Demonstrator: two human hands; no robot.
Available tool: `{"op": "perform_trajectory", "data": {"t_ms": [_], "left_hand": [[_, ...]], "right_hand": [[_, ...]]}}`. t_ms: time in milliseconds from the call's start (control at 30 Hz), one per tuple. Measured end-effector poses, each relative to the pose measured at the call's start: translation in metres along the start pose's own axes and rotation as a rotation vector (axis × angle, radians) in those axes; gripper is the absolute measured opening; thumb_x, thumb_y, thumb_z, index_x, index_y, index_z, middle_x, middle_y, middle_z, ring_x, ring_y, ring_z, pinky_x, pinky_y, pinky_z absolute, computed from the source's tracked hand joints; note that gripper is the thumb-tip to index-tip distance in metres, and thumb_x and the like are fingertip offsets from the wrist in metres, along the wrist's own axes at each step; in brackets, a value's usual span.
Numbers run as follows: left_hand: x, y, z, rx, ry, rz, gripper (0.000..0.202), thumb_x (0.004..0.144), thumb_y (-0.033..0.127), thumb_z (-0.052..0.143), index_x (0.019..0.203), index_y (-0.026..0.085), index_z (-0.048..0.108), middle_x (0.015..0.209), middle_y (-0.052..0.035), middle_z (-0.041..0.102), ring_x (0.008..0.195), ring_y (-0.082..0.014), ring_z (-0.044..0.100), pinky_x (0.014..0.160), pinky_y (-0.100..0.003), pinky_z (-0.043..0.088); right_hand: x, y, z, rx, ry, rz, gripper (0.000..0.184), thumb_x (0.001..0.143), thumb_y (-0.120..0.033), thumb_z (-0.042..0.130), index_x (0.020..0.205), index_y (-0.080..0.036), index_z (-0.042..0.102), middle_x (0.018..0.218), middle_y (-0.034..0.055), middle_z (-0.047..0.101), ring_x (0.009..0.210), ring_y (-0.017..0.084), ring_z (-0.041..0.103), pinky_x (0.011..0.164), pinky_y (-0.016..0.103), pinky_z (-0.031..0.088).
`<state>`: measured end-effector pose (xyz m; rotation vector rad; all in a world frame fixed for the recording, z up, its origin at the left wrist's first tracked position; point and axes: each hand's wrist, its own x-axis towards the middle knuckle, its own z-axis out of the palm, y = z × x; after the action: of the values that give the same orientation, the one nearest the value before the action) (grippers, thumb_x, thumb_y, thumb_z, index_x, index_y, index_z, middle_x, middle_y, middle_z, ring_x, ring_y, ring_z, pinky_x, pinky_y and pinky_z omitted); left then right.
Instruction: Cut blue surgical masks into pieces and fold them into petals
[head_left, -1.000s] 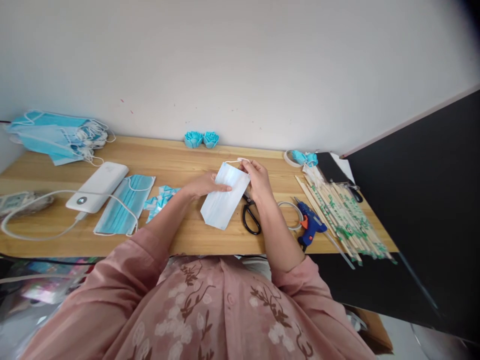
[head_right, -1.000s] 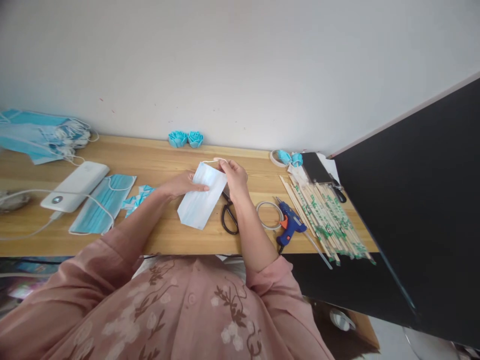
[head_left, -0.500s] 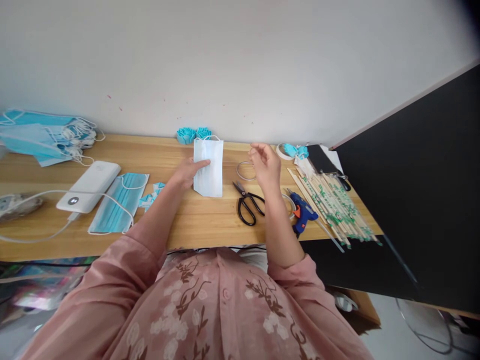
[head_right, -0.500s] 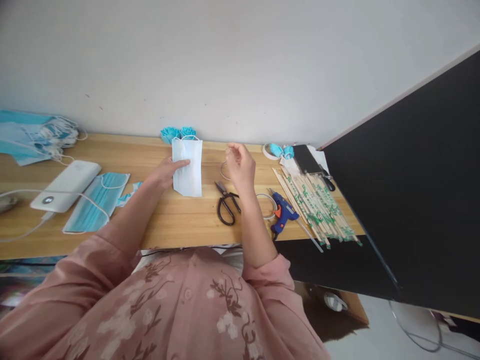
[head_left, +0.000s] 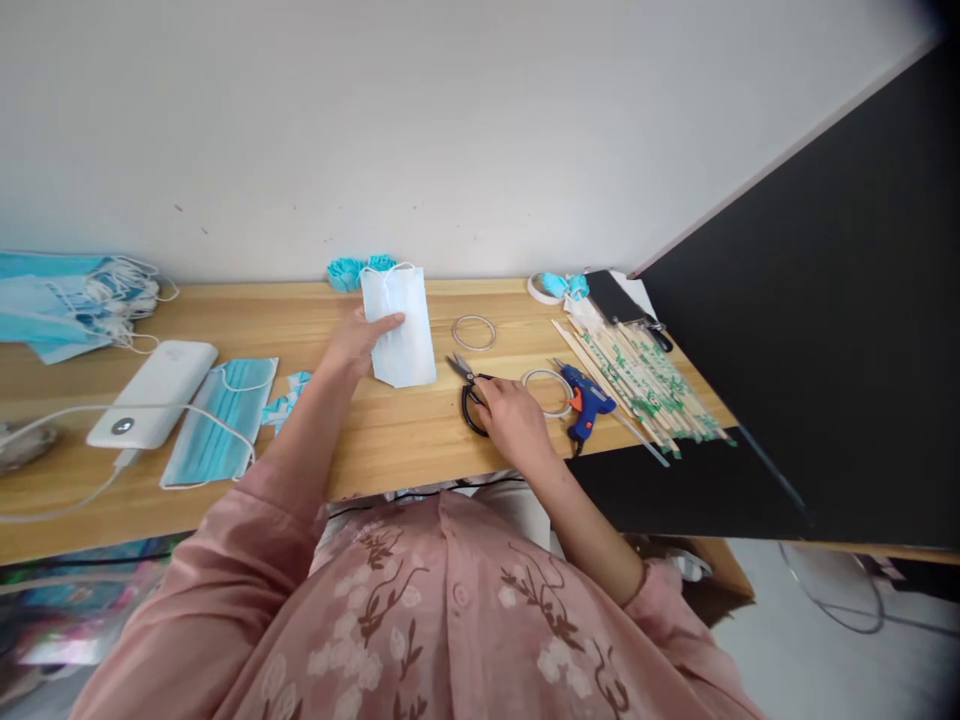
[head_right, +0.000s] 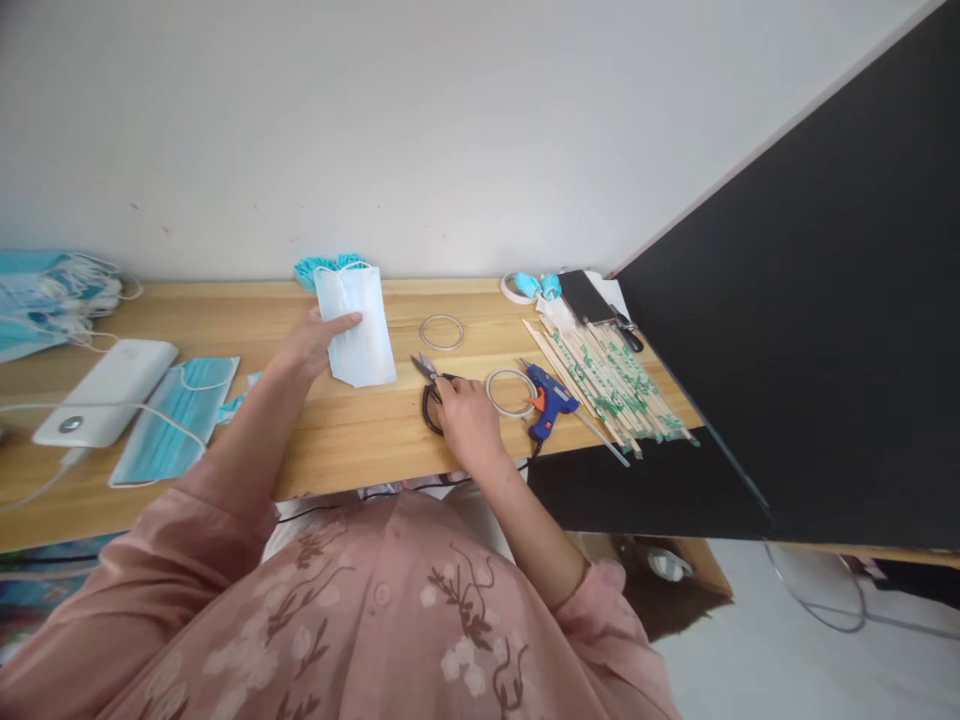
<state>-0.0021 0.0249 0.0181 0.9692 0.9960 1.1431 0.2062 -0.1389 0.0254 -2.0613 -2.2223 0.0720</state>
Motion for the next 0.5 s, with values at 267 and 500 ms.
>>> {"op": "perform_trajectory", "data": {"t_ms": [267, 500], "left_hand": [[-0.017, 0.034, 0.004, 0.247, -0.054, 0.035, 0.052, 0.054, 0.038, 0.085, 0.097, 0.014, 0.068, 0.091, -0.0073, 0.072, 0.086, -0.0257, 0.067, 0.074, -0.034, 0.055], [-0.021, 0.022, -0.014, 0.366, -0.118, -0.145, 0.051, 0.053, 0.048, 0.085, 0.089, 0.016, 0.068, 0.078, -0.0038, 0.069, 0.067, -0.0191, 0.060, 0.058, -0.027, 0.045]], "right_hand": [[0.004, -0.011, 0.011, 0.123, 0.059, -0.165, 0.033, 0.092, -0.016, 0.055, 0.124, -0.017, 0.063, 0.117, 0.0111, 0.069, 0.108, 0.025, 0.059, 0.096, 0.034, 0.045], [0.048, 0.020, -0.010, 0.043, 0.149, -0.048, 0.027, 0.097, -0.022, 0.050, 0.117, -0.014, 0.067, 0.113, 0.0136, 0.071, 0.106, 0.027, 0.059, 0.094, 0.037, 0.045]]}}
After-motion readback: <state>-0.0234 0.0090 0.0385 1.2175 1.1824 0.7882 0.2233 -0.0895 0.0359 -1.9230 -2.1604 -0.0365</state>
